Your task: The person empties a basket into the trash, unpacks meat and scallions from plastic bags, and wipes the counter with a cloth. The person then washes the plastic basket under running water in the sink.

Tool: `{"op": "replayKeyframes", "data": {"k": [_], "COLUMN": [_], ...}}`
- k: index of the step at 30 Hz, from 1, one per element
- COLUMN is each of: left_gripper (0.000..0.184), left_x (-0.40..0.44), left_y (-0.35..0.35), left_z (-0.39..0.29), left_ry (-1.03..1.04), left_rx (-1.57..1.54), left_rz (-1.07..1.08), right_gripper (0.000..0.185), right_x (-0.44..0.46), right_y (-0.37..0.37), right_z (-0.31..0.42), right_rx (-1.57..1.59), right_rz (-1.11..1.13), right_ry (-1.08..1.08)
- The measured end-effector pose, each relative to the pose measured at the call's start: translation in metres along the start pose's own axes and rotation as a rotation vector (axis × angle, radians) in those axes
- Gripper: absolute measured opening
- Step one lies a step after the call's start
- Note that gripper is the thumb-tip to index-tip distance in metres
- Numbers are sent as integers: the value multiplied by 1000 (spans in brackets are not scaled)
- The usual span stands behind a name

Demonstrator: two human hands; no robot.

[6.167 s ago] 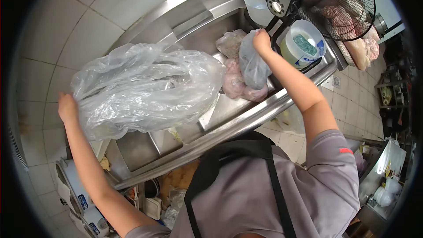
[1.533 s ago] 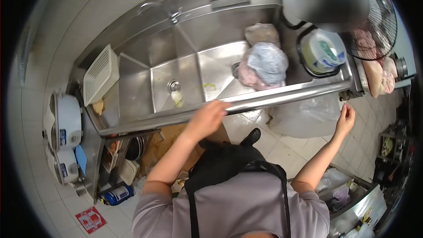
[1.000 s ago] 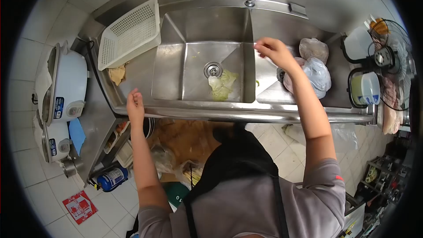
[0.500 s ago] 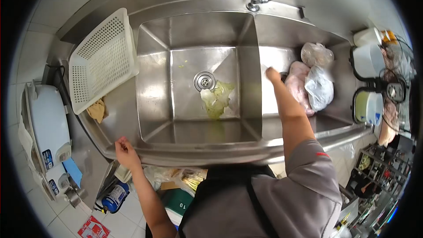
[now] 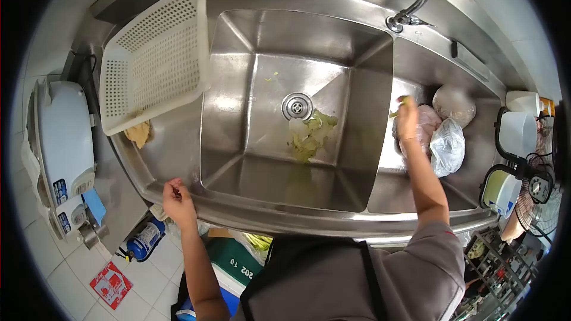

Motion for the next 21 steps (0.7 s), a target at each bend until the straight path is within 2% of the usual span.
{"op": "replayKeyframes", "data": {"k": [1, 3, 5, 6, 7, 8, 9, 10, 12, 14, 17, 21], "left_gripper": [7, 6, 6, 6, 6, 6, 7, 7, 8, 8, 8, 7], "left_x": [1, 0, 2, 2, 1, 1, 1, 2, 3, 2, 3, 0], "left_y": [0, 1, -2, -1, -2, -2, -2, -3, -1, -2, 5, 3], "left_z": [0, 0, -3, -1, 0, -1, -2, -2, -2, 1, 11, 11], "left_ry": [0, -5, -27, -30, -34, -32, -34, -35, -50, -70, -134, -128], "left_rx": [4, 17, 47, 54, 64, 39, 40, 44, 26, -11, -137, -126], "left_rz": [-11, -29, -11, -3, 5, -14, -18, -19, -26, -17, -44, -32], "right_gripper": [15, 15, 17, 22, 26, 29, 31, 33, 37, 51, 83, 85], "right_x": [14, 13, 4, 6, 6, 17, 9, 19, 2, -34, -96, -157], "right_y": [-9, 20, 88, 122, 156, 190, 218, 235, 230, 226, 258, 269], "right_z": [31, 115, 140, 131, 126, 73, 74, -14, -117, -146, -159, -143], "right_rx": [-134, -291, -100, -319, -545, -739, -931, -993, -784, -966, -833, -1039], "right_rz": [60, 173, 275, 363, 548, 686, 767, 879, 450, 688, 496, 810], "right_ry": [-376, -623, -310, -270, -48, 35, 237, 278, 476, 441, 765, 588]}}
Point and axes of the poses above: each hand's wrist, its own x-axis towards the middle knuckle, its own y-axis out of the palm, z = x × y, the point moved 1 cm from there along x, towards the middle knuckle, and after that the axes turned 14 degrees about x, right-handed, at the moved point
